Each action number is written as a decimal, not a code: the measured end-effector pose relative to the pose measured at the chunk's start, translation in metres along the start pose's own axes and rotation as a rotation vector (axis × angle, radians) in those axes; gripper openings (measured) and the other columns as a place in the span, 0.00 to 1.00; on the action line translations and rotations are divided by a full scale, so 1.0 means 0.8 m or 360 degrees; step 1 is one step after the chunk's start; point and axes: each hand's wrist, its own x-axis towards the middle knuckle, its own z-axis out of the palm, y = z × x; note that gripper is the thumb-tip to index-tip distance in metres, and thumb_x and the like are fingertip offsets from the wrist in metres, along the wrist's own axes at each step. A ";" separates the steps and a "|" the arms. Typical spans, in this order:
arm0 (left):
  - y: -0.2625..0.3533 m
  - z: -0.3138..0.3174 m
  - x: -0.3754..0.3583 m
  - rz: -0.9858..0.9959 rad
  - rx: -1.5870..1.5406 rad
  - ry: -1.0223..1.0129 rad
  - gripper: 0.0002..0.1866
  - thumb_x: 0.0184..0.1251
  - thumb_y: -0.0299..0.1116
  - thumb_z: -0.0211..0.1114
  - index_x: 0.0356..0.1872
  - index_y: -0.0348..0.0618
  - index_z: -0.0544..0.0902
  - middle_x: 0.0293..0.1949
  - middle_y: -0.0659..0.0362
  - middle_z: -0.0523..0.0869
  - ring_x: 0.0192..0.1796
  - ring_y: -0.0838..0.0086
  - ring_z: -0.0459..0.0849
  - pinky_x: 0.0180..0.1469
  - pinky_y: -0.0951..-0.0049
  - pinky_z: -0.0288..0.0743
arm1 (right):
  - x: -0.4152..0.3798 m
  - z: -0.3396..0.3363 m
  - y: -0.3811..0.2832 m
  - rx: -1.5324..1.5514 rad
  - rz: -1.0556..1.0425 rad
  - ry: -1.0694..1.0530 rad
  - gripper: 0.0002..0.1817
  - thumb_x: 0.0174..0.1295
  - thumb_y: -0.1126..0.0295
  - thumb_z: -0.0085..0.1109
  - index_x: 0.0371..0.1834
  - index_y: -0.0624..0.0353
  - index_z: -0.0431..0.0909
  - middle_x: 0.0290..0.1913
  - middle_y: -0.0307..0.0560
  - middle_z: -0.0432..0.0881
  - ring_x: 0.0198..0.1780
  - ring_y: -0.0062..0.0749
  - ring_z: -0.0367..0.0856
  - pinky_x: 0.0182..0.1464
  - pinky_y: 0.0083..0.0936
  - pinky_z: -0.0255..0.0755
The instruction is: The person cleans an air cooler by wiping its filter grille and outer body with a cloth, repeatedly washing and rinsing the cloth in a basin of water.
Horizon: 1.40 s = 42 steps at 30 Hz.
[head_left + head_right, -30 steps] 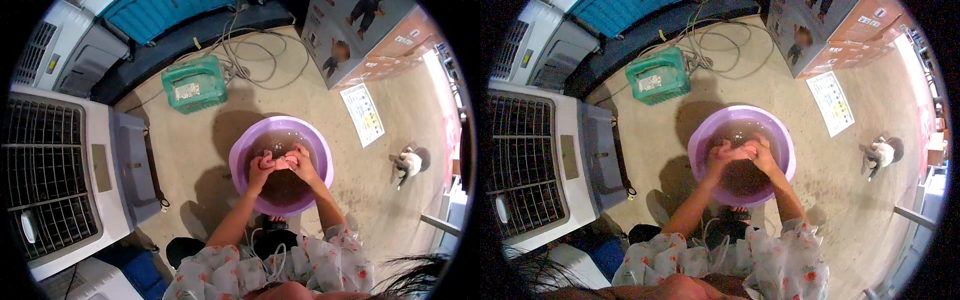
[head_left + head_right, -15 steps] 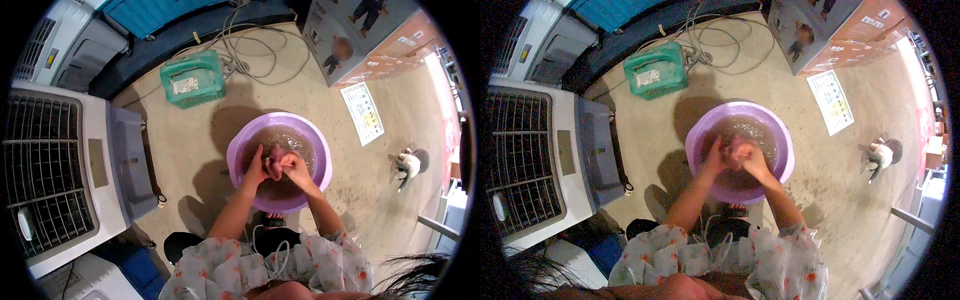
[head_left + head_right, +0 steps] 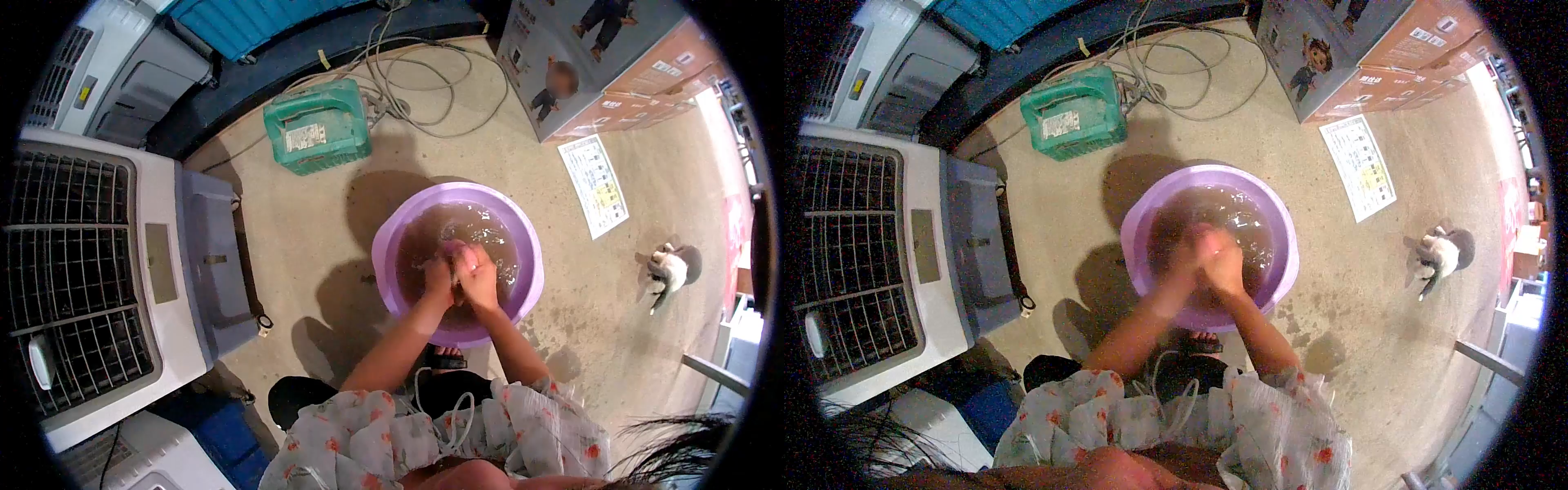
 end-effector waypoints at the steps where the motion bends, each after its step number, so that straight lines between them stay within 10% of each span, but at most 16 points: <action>1: 0.001 0.001 0.001 0.0001 0.0041 0.0021 0.20 0.67 0.49 0.47 0.36 0.44 0.79 0.34 0.60 0.80 0.37 0.72 0.79 0.39 0.69 0.73 | 0.003 -0.001 0.003 0.0243 0.0177 -0.0061 0.15 0.59 0.61 0.55 0.40 0.61 0.76 0.25 0.43 0.75 0.24 0.26 0.73 0.31 0.22 0.70; 7: -0.041 -0.056 0.034 0.0411 0.1286 -0.0110 0.19 0.60 0.47 0.57 0.35 0.38 0.79 0.33 0.53 0.80 0.36 0.61 0.79 0.38 0.65 0.72 | 0.028 -0.037 0.066 0.0683 0.1173 -0.0421 0.18 0.63 0.56 0.51 0.31 0.63 0.76 0.17 0.37 0.74 0.20 0.20 0.71 0.23 0.19 0.66; 11: -0.014 -0.069 0.011 0.0437 0.1650 0.0203 0.26 0.51 0.41 0.65 0.51 0.38 0.72 0.54 0.44 0.72 0.50 0.46 0.73 0.45 0.59 0.71 | 0.009 -0.036 0.083 -0.1265 0.0162 -0.0274 0.22 0.55 0.57 0.59 0.52 0.52 0.73 0.55 0.58 0.69 0.49 0.47 0.72 0.47 0.37 0.69; 15: -0.039 -0.097 0.001 0.0486 0.2277 -0.0253 0.30 0.51 0.39 0.65 0.56 0.42 0.68 0.57 0.45 0.66 0.52 0.44 0.69 0.50 0.55 0.67 | -0.018 -0.003 0.164 -0.1516 0.0120 -0.0929 0.30 0.53 0.61 0.59 0.62 0.47 0.63 0.66 0.55 0.55 0.63 0.54 0.55 0.55 0.46 0.63; 17: -0.064 -0.108 0.014 0.0082 0.2214 -0.0296 0.28 0.52 0.39 0.64 0.56 0.43 0.68 0.56 0.44 0.68 0.51 0.47 0.71 0.52 0.54 0.66 | -0.014 -0.011 0.163 -0.1249 -0.0005 -0.0797 0.26 0.54 0.61 0.58 0.57 0.54 0.68 0.48 0.52 0.73 0.48 0.46 0.72 0.44 0.39 0.70; 20: -0.077 -0.116 0.022 0.0005 0.1770 -0.0060 0.23 0.60 0.45 0.57 0.54 0.47 0.70 0.49 0.49 0.75 0.50 0.57 0.73 0.50 0.57 0.70 | 0.016 -0.021 0.115 -0.0289 0.0798 -0.0660 0.21 0.56 0.60 0.57 0.50 0.58 0.72 0.27 0.46 0.78 0.30 0.37 0.78 0.33 0.29 0.73; 22: -0.076 -0.115 0.030 -0.0664 0.0383 -0.0075 0.24 0.63 0.51 0.51 0.52 0.45 0.71 0.44 0.54 0.78 0.47 0.64 0.76 0.47 0.60 0.72 | 0.024 -0.032 0.034 0.0589 0.1358 -0.0478 0.18 0.58 0.59 0.55 0.45 0.60 0.74 0.16 0.42 0.75 0.21 0.32 0.77 0.27 0.24 0.71; 26: 0.022 -0.050 0.019 -0.0894 -0.0941 -0.0147 0.33 0.63 0.63 0.43 0.52 0.42 0.71 0.34 0.61 0.80 0.39 0.71 0.79 0.42 0.60 0.75 | 0.002 -0.014 0.020 0.0341 0.0500 -0.0579 0.21 0.57 0.56 0.55 0.48 0.58 0.70 0.24 0.48 0.77 0.27 0.37 0.79 0.29 0.28 0.71; 29: -0.015 -0.070 0.043 -0.0960 -0.1430 -0.1100 0.36 0.59 0.66 0.45 0.53 0.44 0.72 0.44 0.57 0.79 0.48 0.66 0.77 0.57 0.64 0.68 | -0.016 -0.005 -0.037 -0.0379 0.0401 -0.0572 0.27 0.54 0.54 0.58 0.53 0.54 0.63 0.30 0.58 0.78 0.33 0.54 0.78 0.34 0.40 0.71; 32: -0.019 -0.032 0.035 -0.0216 -0.0353 -0.0695 0.28 0.63 0.55 0.48 0.53 0.43 0.71 0.48 0.56 0.76 0.55 0.63 0.71 0.62 0.62 0.59 | -0.018 0.005 -0.057 -0.0721 0.0390 -0.0537 0.29 0.52 0.53 0.58 0.54 0.53 0.61 0.34 0.63 0.78 0.35 0.60 0.77 0.36 0.45 0.71; 35: -0.046 -0.042 0.048 0.0368 0.0879 -0.0763 0.28 0.63 0.59 0.47 0.44 0.42 0.75 0.36 0.60 0.78 0.37 0.72 0.75 0.39 0.71 0.68 | -0.002 0.008 -0.074 -0.0806 0.0539 -0.0396 0.25 0.55 0.51 0.54 0.49 0.55 0.64 0.30 0.63 0.79 0.35 0.61 0.77 0.36 0.47 0.71; 38: -0.095 -0.047 0.050 0.0872 0.1030 -0.0396 0.27 0.64 0.58 0.47 0.38 0.40 0.76 0.28 0.62 0.78 0.26 0.77 0.77 0.27 0.75 0.73 | 0.009 0.006 -0.035 -0.0875 0.0555 -0.0276 0.23 0.57 0.49 0.49 0.41 0.59 0.71 0.25 0.64 0.78 0.35 0.61 0.77 0.35 0.47 0.71; 42: -0.035 -0.037 0.035 0.0544 0.0954 -0.0062 0.19 0.64 0.48 0.50 0.38 0.40 0.76 0.30 0.56 0.79 0.28 0.68 0.78 0.30 0.68 0.73 | 0.032 -0.013 0.024 -0.0586 0.0359 -0.0518 0.26 0.59 0.48 0.45 0.42 0.63 0.74 0.31 0.63 0.79 0.37 0.58 0.78 0.40 0.42 0.71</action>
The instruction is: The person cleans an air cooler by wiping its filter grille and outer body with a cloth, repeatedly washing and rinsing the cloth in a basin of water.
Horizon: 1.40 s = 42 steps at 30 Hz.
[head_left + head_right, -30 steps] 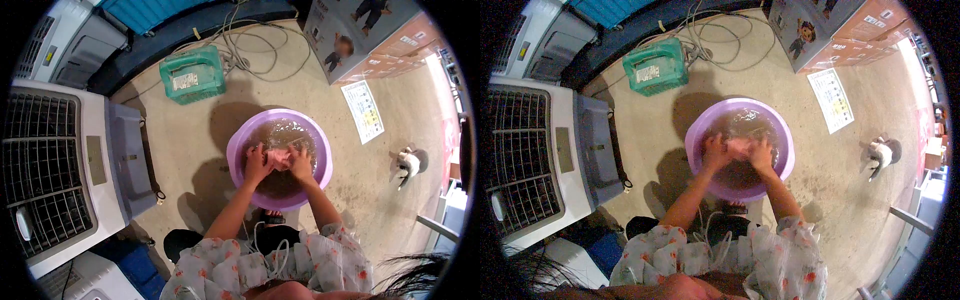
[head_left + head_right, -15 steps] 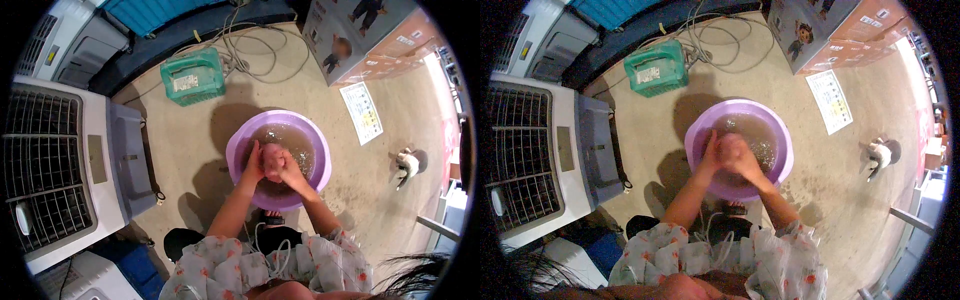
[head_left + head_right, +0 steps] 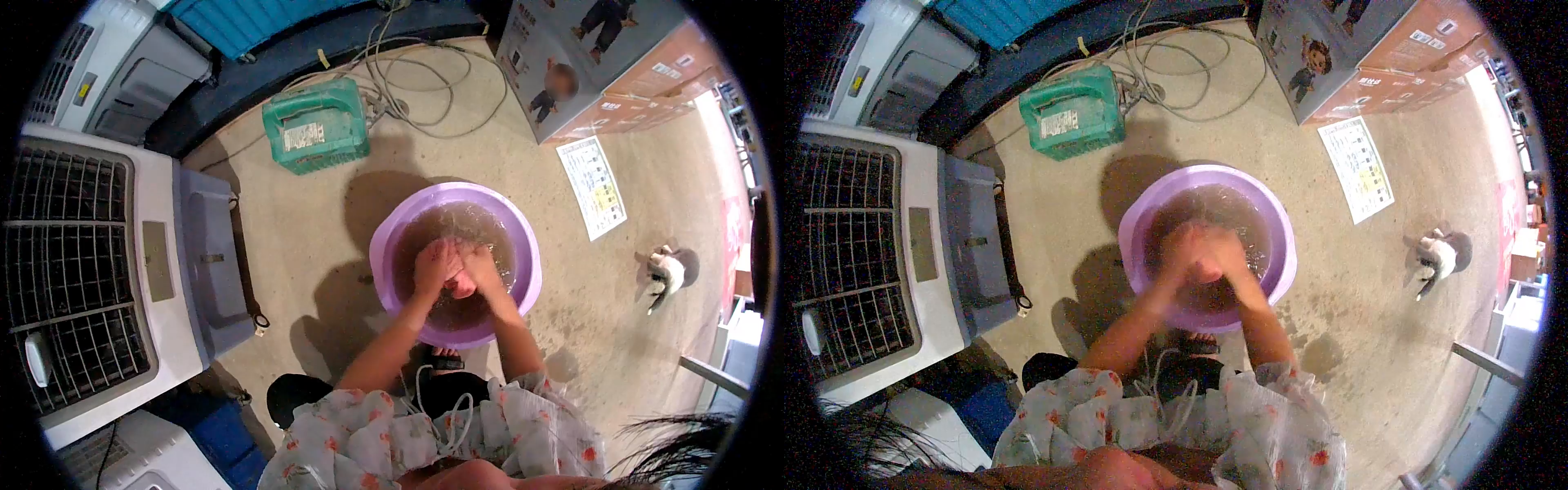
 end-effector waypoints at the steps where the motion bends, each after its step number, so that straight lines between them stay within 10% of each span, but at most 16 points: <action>1: 0.020 -0.020 0.004 -0.0240 0.0239 -0.0064 0.18 0.64 0.45 0.51 0.39 0.40 0.76 0.31 0.54 0.79 0.29 0.65 0.79 0.31 0.65 0.73 | 0.009 -0.002 0.022 0.0059 0.0009 -0.0136 0.27 0.60 0.47 0.44 0.43 0.64 0.75 0.35 0.63 0.80 0.40 0.56 0.78 0.44 0.40 0.71; 4: 0.040 -0.051 0.013 -0.0471 0.0844 -0.0198 0.13 0.62 0.38 0.53 0.42 0.41 0.76 0.36 0.47 0.80 0.34 0.54 0.80 0.34 0.57 0.73 | 0.019 -0.025 0.011 -0.0334 0.0601 -0.0136 0.28 0.59 0.48 0.48 0.53 0.58 0.70 0.46 0.65 0.75 0.46 0.55 0.76 0.54 0.41 0.66; 9: -0.026 -0.051 -0.022 0.0411 0.1724 0.0057 0.16 0.63 0.40 0.53 0.49 0.46 0.71 0.41 0.49 0.79 0.37 0.57 0.81 0.41 0.62 0.72 | -0.013 0.025 0.047 -0.0758 0.0098 0.0072 0.28 0.54 0.49 0.55 0.55 0.49 0.68 0.52 0.63 0.68 0.47 0.60 0.72 0.51 0.44 0.67; 14: -0.009 -0.034 -0.008 -0.0463 -0.0394 -0.0242 0.20 0.65 0.48 0.52 0.50 0.47 0.71 0.44 0.53 0.79 0.44 0.67 0.79 0.43 0.70 0.72 | 0.008 0.065 0.107 -0.0180 -0.0385 0.0082 0.24 0.49 0.64 0.62 0.49 0.56 0.69 0.53 0.59 0.70 0.51 0.55 0.69 0.50 0.43 0.66; 17: -0.022 -0.035 0.005 -0.1134 -0.1505 -0.0545 0.25 0.65 0.55 0.46 0.51 0.46 0.71 0.43 0.55 0.78 0.46 0.70 0.77 0.48 0.71 0.71 | -0.042 0.017 -0.018 -0.0276 -0.0583 0.0107 0.22 0.45 0.71 0.62 0.47 0.58 0.70 0.53 0.57 0.69 0.53 0.55 0.68 0.54 0.44 0.63; 20: 0.049 -0.055 0.008 -0.1051 -0.1889 -0.1019 0.31 0.65 0.61 0.39 0.55 0.45 0.69 0.43 0.58 0.78 0.48 0.67 0.77 0.54 0.70 0.69 | -0.068 0.019 -0.063 -0.0361 -0.0639 0.0231 0.22 0.44 0.73 0.61 0.45 0.59 0.70 0.53 0.56 0.70 0.55 0.57 0.66 0.57 0.46 0.59; 22: 0.046 -0.036 0.000 -0.0806 -0.1767 -0.0852 0.32 0.66 0.60 0.39 0.55 0.41 0.69 0.43 0.58 0.78 0.50 0.66 0.76 0.55 0.69 0.69 | -0.082 0.015 -0.088 0.0007 -0.0944 0.0498 0.19 0.45 0.72 0.59 0.44 0.58 0.70 0.52 0.55 0.70 0.54 0.59 0.65 0.57 0.50 0.55; 26: -0.020 0.016 -0.022 -0.0205 -0.1040 -0.0447 0.25 0.68 0.53 0.43 0.52 0.45 0.72 0.43 0.61 0.78 0.48 0.71 0.76 0.55 0.71 0.69 | -0.038 0.023 -0.061 -0.0126 -0.0263 0.0464 0.09 0.53 0.69 0.55 0.36 0.60 0.72 0.47 0.55 0.73 0.48 0.52 0.69 0.52 0.45 0.60; 31: 0.003 -0.004 -0.013 -0.0755 -0.0666 -0.0143 0.17 0.64 0.46 0.53 0.46 0.47 0.77 0.39 0.59 0.81 0.44 0.73 0.79 0.47 0.70 0.72 | 0.010 0.010 0.025 0.0151 -0.0099 0.0561 0.21 0.64 0.57 0.47 0.29 0.68 0.72 0.37 0.62 0.72 0.36 0.54 0.72 0.42 0.36 0.68; 35: 0.004 -0.037 0.011 -0.0065 -0.0048 0.0087 0.17 0.61 0.39 0.54 0.46 0.39 0.75 0.38 0.48 0.81 0.41 0.55 0.79 0.44 0.64 0.72 | 0.006 0.008 0.081 -0.0340 -0.0083 0.0391 0.23 0.57 0.57 0.55 0.51 0.59 0.68 0.49 0.59 0.69 0.49 0.55 0.67 0.51 0.44 0.63; 36: -0.023 -0.037 0.005 -0.0337 0.0575 0.0061 0.18 0.59 0.37 0.55 0.49 0.39 0.73 0.40 0.44 0.80 0.41 0.49 0.77 0.44 0.59 0.71 | -0.004 0.010 0.095 -0.0424 -0.0189 0.0246 0.35 0.50 0.60 0.62 0.62 0.52 0.59 0.56 0.56 0.63 0.55 0.57 0.62 0.54 0.47 0.61; 40: -0.050 -0.034 -0.010 0.0050 0.0689 0.0014 0.21 0.55 0.33 0.58 0.50 0.36 0.70 0.41 0.44 0.80 0.41 0.50 0.77 0.43 0.56 0.71 | -0.016 0.056 0.138 -0.1052 -0.0194 -0.0105 0.41 0.43 0.63 0.67 0.63 0.48 0.58 0.53 0.57 0.68 0.54 0.53 0.66 0.53 0.44 0.63; 42: -0.043 -0.035 -0.013 -0.0007 0.0305 -0.0095 0.22 0.53 0.32 0.60 0.49 0.34 0.71 0.40 0.45 0.80 0.40 0.52 0.78 0.43 0.58 0.72 | 0.017 0.099 0.217 -0.0462 0.0167 -0.0123 0.42 0.43 0.64 0.67 0.64 0.48 0.57 0.45 0.57 0.73 0.49 0.51 0.71 0.50 0.42 0.67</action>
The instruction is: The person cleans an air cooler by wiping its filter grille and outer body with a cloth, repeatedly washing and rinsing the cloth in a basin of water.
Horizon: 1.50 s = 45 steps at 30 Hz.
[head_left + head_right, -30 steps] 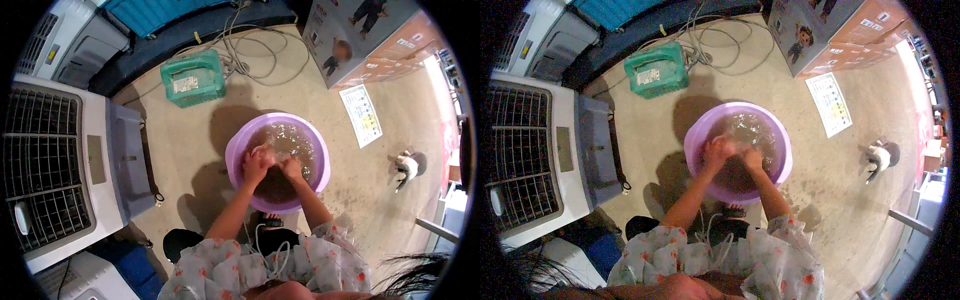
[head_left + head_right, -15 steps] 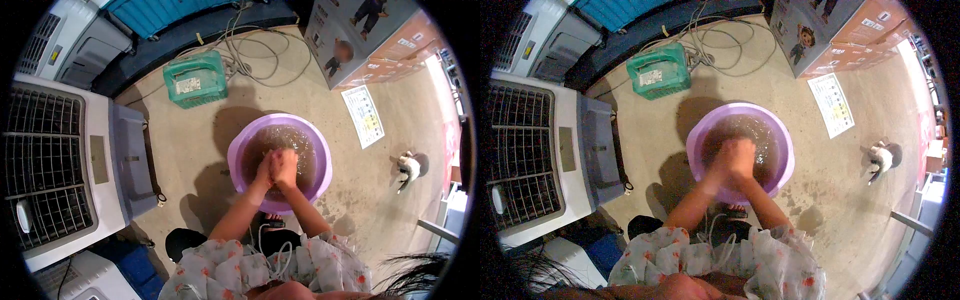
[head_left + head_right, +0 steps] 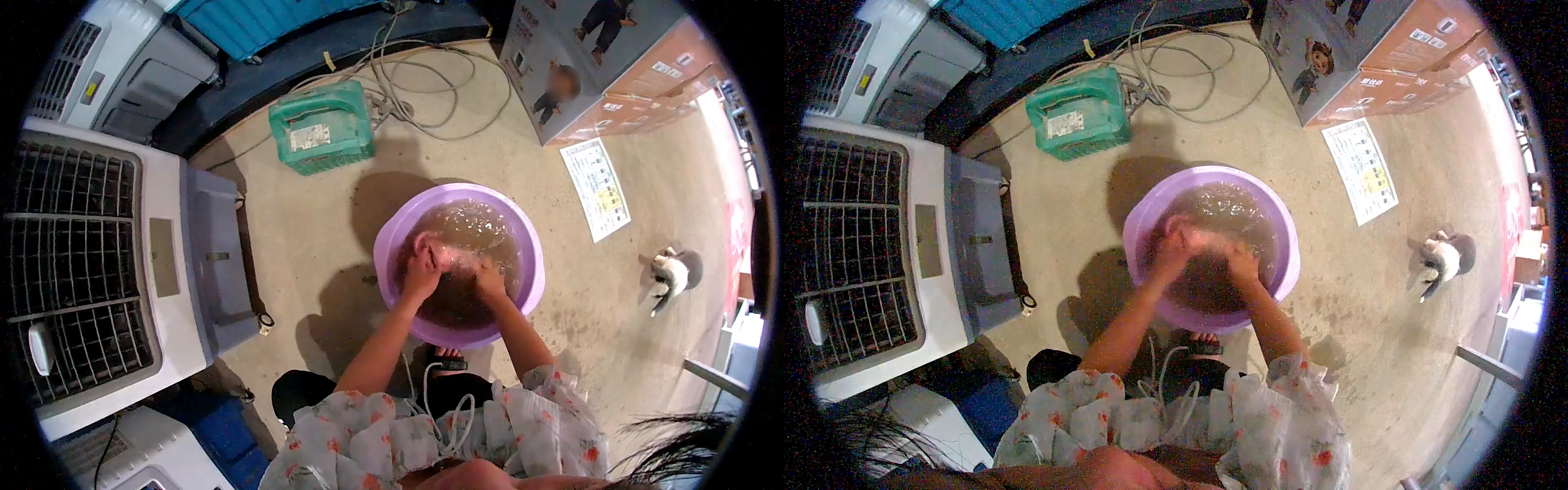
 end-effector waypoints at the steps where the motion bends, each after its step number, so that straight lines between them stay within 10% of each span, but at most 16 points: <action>1: -0.006 0.002 -0.004 0.0011 0.0002 0.0007 0.22 0.51 0.31 0.61 0.49 0.34 0.71 0.38 0.46 0.80 0.39 0.52 0.78 0.42 0.59 0.72 | 0.007 0.005 0.003 0.0145 0.0077 -0.0009 0.41 0.43 0.65 0.67 0.63 0.48 0.58 0.42 0.57 0.75 0.47 0.50 0.74 0.48 0.41 0.68; 7: 0.007 -0.022 -0.012 -0.0522 -0.0572 -0.0116 0.20 0.47 0.29 0.64 0.43 0.33 0.75 0.33 0.48 0.81 0.37 0.55 0.80 0.40 0.63 0.73 | -0.053 -0.152 -0.133 0.0665 -0.0089 0.0254 0.29 0.42 0.75 0.63 0.51 0.55 0.64 0.35 0.57 0.78 0.41 0.49 0.79 0.41 0.36 0.71; 13: 0.028 -0.036 -0.022 -0.0498 0.0145 0.0009 0.21 0.51 0.35 0.62 0.45 0.34 0.73 0.38 0.46 0.80 0.43 0.54 0.78 0.45 0.61 0.71 | -0.080 -0.250 -0.169 0.0379 -0.0465 0.0235 0.28 0.41 0.79 0.61 0.48 0.55 0.63 0.36 0.59 0.77 0.42 0.55 0.77 0.41 0.38 0.71; 21: 0.064 -0.053 -0.021 -0.0531 0.0384 0.0003 0.24 0.57 0.40 0.59 0.50 0.34 0.68 0.41 0.46 0.77 0.43 0.53 0.79 0.43 0.60 0.74 | -0.041 -0.155 -0.134 -0.0286 -0.0486 0.0076 0.21 0.46 0.77 0.56 0.47 0.55 0.66 0.46 0.64 0.68 0.44 0.59 0.74 0.43 0.43 0.71; 27: 0.103 -0.034 -0.032 -0.1917 -0.1530 -0.0379 0.31 0.59 0.56 0.56 0.56 0.46 0.63 0.38 0.56 0.77 0.31 0.66 0.82 0.31 0.69 0.80 | -0.048 -0.137 -0.125 -0.0248 -0.0670 0.0144 0.15 0.40 0.78 0.60 0.34 0.58 0.72 0.42 0.57 0.71 0.38 0.52 0.76 0.42 0.39 0.72; 30: 0.095 -0.031 -0.033 -0.1597 -0.2237 -0.0597 0.28 0.61 0.57 0.54 0.54 0.48 0.66 0.39 0.56 0.76 0.35 0.65 0.82 0.35 0.67 0.80 | -0.103 -0.232 -0.193 0.0212 -0.0825 -0.0126 0.12 0.46 0.76 0.54 0.37 0.59 0.74 0.37 0.59 0.75 0.38 0.50 0.79 0.40 0.39 0.73; 35: 0.125 -0.038 -0.026 -0.0775 -0.2062 -0.0762 0.20 0.63 0.52 0.53 0.42 0.46 0.73 0.38 0.57 0.77 0.41 0.70 0.80 0.36 0.67 0.80 | -0.161 -0.291 -0.240 0.0478 -0.0954 -0.0181 0.21 0.40 0.80 0.56 0.43 0.58 0.74 0.39 0.52 0.77 0.39 0.44 0.79 0.42 0.30 0.73; 39: 0.124 -0.024 -0.032 -0.1399 -0.2533 -0.0509 0.13 0.62 0.47 0.55 0.38 0.50 0.74 0.38 0.61 0.77 0.38 0.76 0.79 0.35 0.72 0.78 | -0.135 -0.263 -0.193 0.0914 -0.0974 0.0097 0.23 0.47 0.77 0.51 0.51 0.59 0.70 0.41 0.45 0.78 0.39 0.34 0.79 0.40 0.26 0.73; 41: 0.135 -0.022 -0.039 -0.1258 -0.2575 -0.0341 0.12 0.62 0.45 0.55 0.40 0.51 0.74 0.38 0.63 0.76 0.37 0.78 0.77 0.32 0.75 0.76 | -0.105 -0.239 -0.161 0.2087 -0.0394 -0.0149 0.22 0.52 0.75 0.51 0.53 0.60 0.68 0.44 0.41 0.76 0.44 0.27 0.76 0.44 0.24 0.73; 45: 0.177 -0.015 -0.042 -0.1029 -0.2959 -0.0189 0.13 0.66 0.42 0.51 0.47 0.49 0.73 0.43 0.63 0.76 0.42 0.78 0.76 0.38 0.76 0.73 | -0.066 -0.154 -0.129 0.2914 0.0048 -0.0174 0.20 0.58 0.67 0.52 0.54 0.60 0.66 0.49 0.43 0.73 0.51 0.30 0.73 0.53 0.27 0.68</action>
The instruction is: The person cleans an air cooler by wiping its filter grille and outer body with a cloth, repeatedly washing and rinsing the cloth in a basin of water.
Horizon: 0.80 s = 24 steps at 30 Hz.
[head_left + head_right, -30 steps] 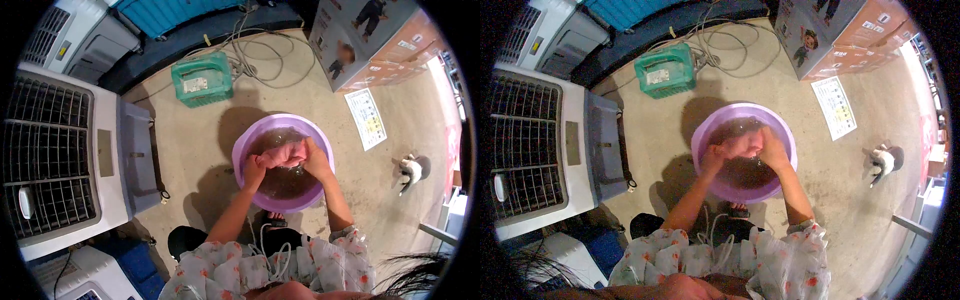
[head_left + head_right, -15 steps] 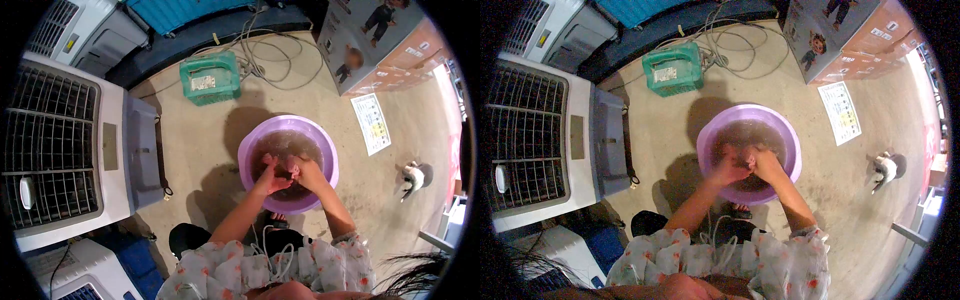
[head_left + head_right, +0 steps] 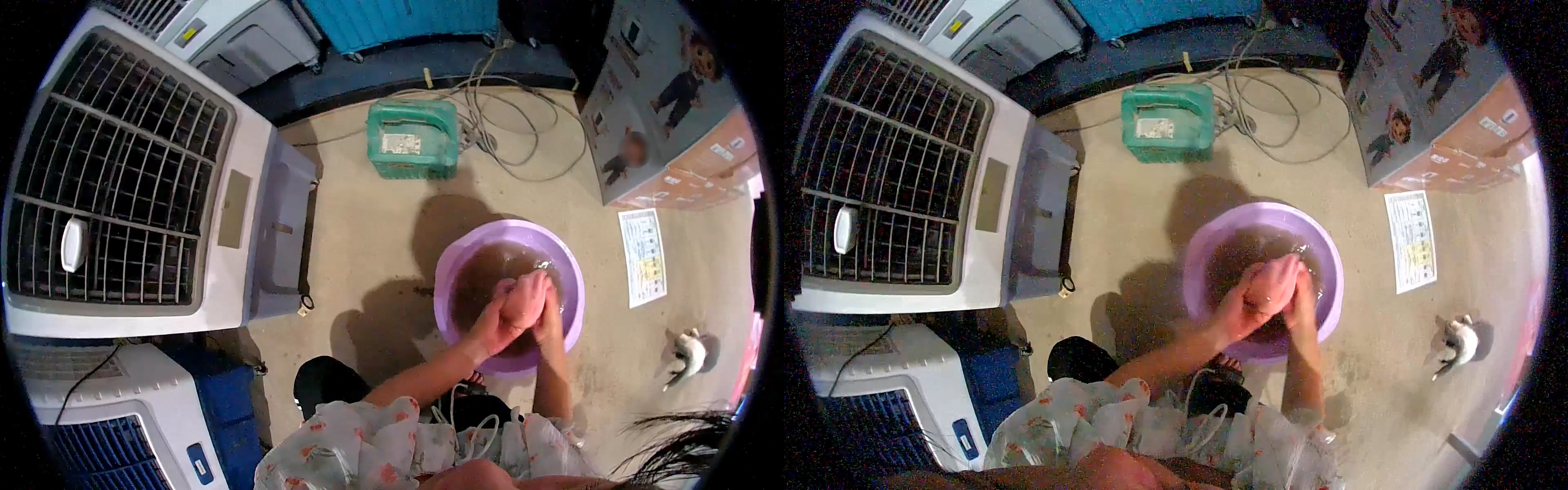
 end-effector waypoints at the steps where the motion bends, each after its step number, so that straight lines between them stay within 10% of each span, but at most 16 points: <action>1: -0.005 -0.001 -0.001 -0.0028 -0.0076 -0.0047 0.15 0.67 0.41 0.50 0.50 0.47 0.73 0.47 0.62 0.76 0.46 0.77 0.76 0.44 0.73 0.73 | -0.009 0.020 0.003 -0.0942 -0.0431 -0.0235 0.21 0.56 0.66 0.55 0.53 0.59 0.67 0.48 0.46 0.73 0.52 0.34 0.71 0.53 0.28 0.66; 2: -0.005 -0.002 0.001 -0.0060 -0.0147 -0.0093 0.17 0.68 0.41 0.48 0.53 0.45 0.72 0.51 0.61 0.76 0.51 0.76 0.75 0.51 0.71 0.73 | -0.019 0.041 0.006 -0.1808 -0.1001 -0.0215 0.22 0.54 0.64 0.57 0.52 0.58 0.68 0.48 0.48 0.72 0.52 0.37 0.70 0.54 0.29 0.64; 4: 0.003 0.000 -0.002 -0.0145 -0.0144 -0.0068 0.19 0.67 0.43 0.50 0.55 0.46 0.71 0.52 0.61 0.76 0.53 0.75 0.74 0.53 0.71 0.71 | -0.019 0.065 0.007 -0.2445 -0.1029 0.0027 0.24 0.48 0.68 0.58 0.51 0.59 0.68 0.42 0.54 0.72 0.49 0.48 0.71 0.53 0.33 0.64; 10: 0.009 -0.001 -0.006 -0.0329 0.0313 0.0185 0.18 0.62 0.42 0.57 0.51 0.47 0.71 0.46 0.62 0.77 0.45 0.76 0.78 0.41 0.74 0.76 | -0.018 0.083 -0.004 -0.2784 -0.1932 -0.0309 0.20 0.46 0.68 0.57 0.43 0.63 0.70 0.34 0.60 0.73 0.41 0.59 0.72 0.51 0.43 0.67; 14: 0.014 -0.036 0.003 -0.0275 0.1696 0.0170 0.26 0.55 0.38 0.63 0.55 0.45 0.67 0.47 0.58 0.76 0.44 0.70 0.78 0.41 0.68 0.75 | 0.015 0.020 0.003 -0.0118 0.0339 -0.0276 0.12 0.52 0.67 0.58 0.37 0.58 0.71 0.31 0.48 0.77 0.36 0.40 0.78 0.41 0.34 0.74; 18: 0.014 0.013 -0.025 0.1132 0.3353 -0.0238 0.33 0.47 0.31 0.67 0.56 0.37 0.62 0.44 0.44 0.76 0.43 0.57 0.77 0.41 0.59 0.73 | 0.050 -0.045 0.042 -0.1354 -0.0159 0.0008 0.04 0.55 0.73 0.55 0.30 0.56 0.70 0.29 0.43 0.76 0.31 0.27 0.76 0.35 0.22 0.72; 19: -0.008 -0.007 -0.026 0.0707 0.3290 0.0316 0.29 0.48 0.30 0.63 0.53 0.34 0.62 0.43 0.39 0.74 0.46 0.50 0.75 0.42 0.55 0.72 | 0.063 -0.078 0.062 -0.1560 -0.0493 -0.0122 0.03 0.55 0.74 0.55 0.28 0.57 0.71 0.30 0.41 0.76 0.34 0.22 0.74 0.35 0.20 0.70; 22: -0.027 -0.108 0.037 0.0875 0.2866 0.0290 0.23 0.52 0.34 0.60 0.49 0.35 0.68 0.41 0.43 0.76 0.43 0.53 0.76 0.38 0.56 0.72 | 0.018 0.014 0.022 -0.2296 -0.0299 0.0080 0.05 0.54 0.75 0.55 0.34 0.60 0.72 0.31 0.40 0.76 0.35 0.22 0.74 0.36 0.20 0.70; 24: -0.009 -0.101 0.033 0.0506 0.2191 0.0300 0.20 0.54 0.37 0.58 0.47 0.37 0.70 0.40 0.46 0.77 0.40 0.58 0.77 0.35 0.60 0.73 | 0.024 -0.015 0.021 -0.1638 -0.0128 -0.0108 0.19 0.56 0.72 0.57 0.51 0.60 0.67 0.39 0.43 0.77 0.39 0.27 0.76 0.38 0.22 0.72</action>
